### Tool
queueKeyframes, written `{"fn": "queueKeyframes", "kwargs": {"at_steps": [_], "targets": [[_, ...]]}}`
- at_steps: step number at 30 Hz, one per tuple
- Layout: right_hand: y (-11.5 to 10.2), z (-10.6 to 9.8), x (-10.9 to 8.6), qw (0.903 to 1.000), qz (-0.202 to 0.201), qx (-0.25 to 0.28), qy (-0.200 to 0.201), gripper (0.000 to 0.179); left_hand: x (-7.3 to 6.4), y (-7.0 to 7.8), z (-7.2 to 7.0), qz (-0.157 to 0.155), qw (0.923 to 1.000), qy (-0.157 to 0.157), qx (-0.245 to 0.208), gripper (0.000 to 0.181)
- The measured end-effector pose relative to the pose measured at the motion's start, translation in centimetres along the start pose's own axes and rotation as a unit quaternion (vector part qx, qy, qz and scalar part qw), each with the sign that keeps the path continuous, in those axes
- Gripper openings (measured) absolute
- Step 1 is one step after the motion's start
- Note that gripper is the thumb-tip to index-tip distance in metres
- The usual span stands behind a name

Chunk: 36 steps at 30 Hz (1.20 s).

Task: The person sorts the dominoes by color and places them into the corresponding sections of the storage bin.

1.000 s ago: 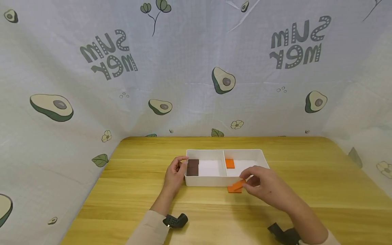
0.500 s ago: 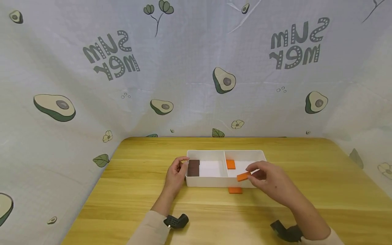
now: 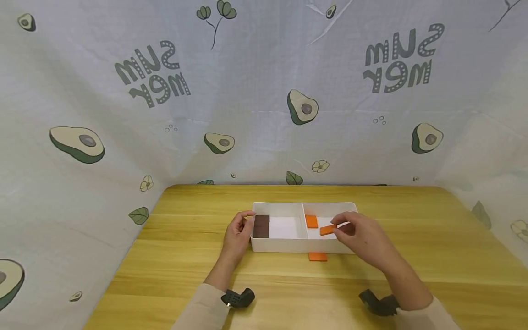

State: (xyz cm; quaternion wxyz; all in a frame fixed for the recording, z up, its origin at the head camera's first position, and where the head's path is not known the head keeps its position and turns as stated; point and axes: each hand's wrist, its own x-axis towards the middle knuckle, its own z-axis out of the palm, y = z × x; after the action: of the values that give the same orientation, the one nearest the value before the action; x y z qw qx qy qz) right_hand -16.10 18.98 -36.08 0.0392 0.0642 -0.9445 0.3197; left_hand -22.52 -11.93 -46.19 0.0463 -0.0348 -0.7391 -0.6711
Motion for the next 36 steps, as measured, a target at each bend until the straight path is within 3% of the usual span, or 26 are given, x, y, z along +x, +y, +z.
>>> {"fn": "queueKeyframes", "kwargs": {"at_steps": [7,18,24,36], "targets": [[0.1,0.8,1.1,0.9994,0.007,-0.015,-0.031,0.017,0.1,-0.1,0.0,0.003,1.0,0.004,0.002,0.023],[0.5,2.2,3.6,0.9951,-0.036,-0.028,-0.087,0.011,0.4,-0.5,-0.2,0.005,1.0,0.002,0.002,0.022],[0.6,2.9,4.9,0.9915,-0.004,-0.036,-0.125,0.011,0.4,-0.4,-0.1,0.011,0.9999,-0.008,0.002,0.021],[0.7,3.6,6.1,0.99,0.01,-0.034,-0.137,0.014,0.4,-0.2,-0.2,0.011,0.9999,-0.002,0.005,0.02]]}}
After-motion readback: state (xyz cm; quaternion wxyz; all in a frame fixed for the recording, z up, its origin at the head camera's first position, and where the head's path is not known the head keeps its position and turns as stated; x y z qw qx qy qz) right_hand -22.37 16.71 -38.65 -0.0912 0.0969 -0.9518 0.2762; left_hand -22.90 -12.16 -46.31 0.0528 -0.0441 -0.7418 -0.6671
